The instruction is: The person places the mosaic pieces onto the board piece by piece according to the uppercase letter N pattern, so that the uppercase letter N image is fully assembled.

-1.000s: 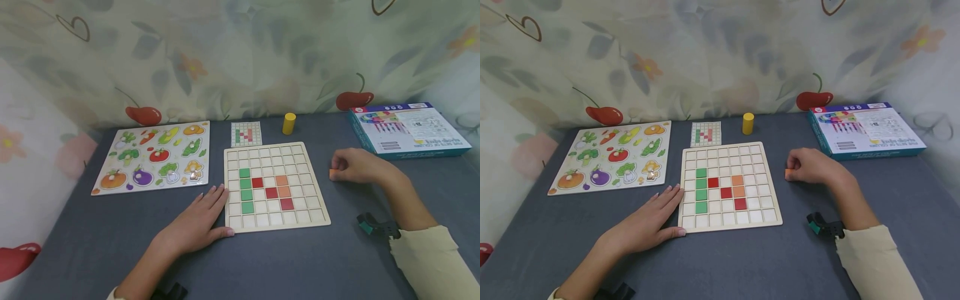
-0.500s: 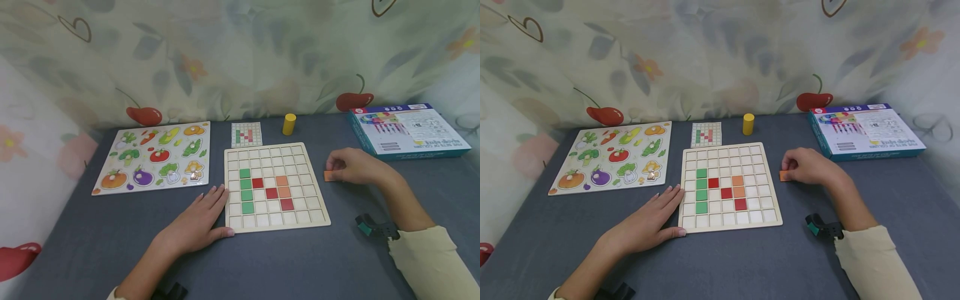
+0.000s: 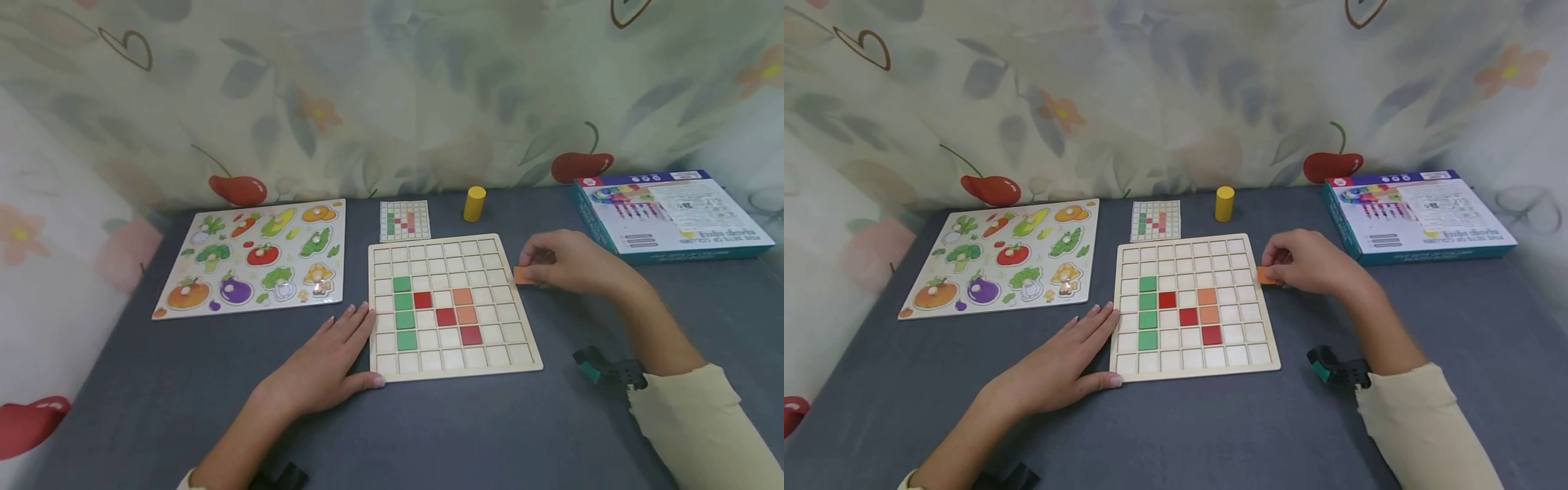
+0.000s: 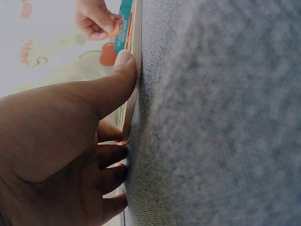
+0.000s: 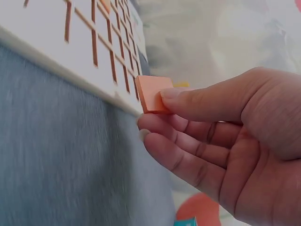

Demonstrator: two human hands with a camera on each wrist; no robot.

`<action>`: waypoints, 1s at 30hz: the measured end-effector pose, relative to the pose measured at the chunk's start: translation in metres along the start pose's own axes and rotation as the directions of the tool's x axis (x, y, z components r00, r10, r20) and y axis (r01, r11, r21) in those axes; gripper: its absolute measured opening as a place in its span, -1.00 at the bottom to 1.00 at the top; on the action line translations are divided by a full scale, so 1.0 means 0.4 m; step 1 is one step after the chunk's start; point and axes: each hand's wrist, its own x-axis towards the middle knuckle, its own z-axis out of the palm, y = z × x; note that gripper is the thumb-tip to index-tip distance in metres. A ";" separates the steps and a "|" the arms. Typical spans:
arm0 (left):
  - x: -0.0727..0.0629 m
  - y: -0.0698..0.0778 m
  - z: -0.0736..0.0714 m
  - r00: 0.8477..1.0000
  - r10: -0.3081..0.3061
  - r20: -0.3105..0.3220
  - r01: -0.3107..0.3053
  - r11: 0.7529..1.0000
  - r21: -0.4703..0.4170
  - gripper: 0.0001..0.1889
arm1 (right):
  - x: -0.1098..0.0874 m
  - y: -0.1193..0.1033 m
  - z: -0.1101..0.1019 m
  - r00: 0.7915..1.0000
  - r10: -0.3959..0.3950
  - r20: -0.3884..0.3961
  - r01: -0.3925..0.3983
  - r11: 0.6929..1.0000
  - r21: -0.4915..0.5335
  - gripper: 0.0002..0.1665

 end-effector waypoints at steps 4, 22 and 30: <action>-0.001 0.001 0.000 1.000 0.000 -0.002 0.000 1.000 0.002 0.00 | 0.023 -0.034 0.020 1.000 -0.002 -0.001 0.002 1.000 0.015 -0.89; -0.002 0.008 0.001 1.000 -0.003 0.001 0.003 1.000 -0.002 0.00 | 0.123 -0.110 0.112 0.994 -0.110 0.024 0.110 0.994 0.008 -0.92; 0.000 0.008 0.003 1.000 -0.008 -0.002 0.008 1.000 -0.001 0.00 | 0.114 -0.119 0.132 0.993 -0.115 0.010 0.115 0.990 -0.087 -0.91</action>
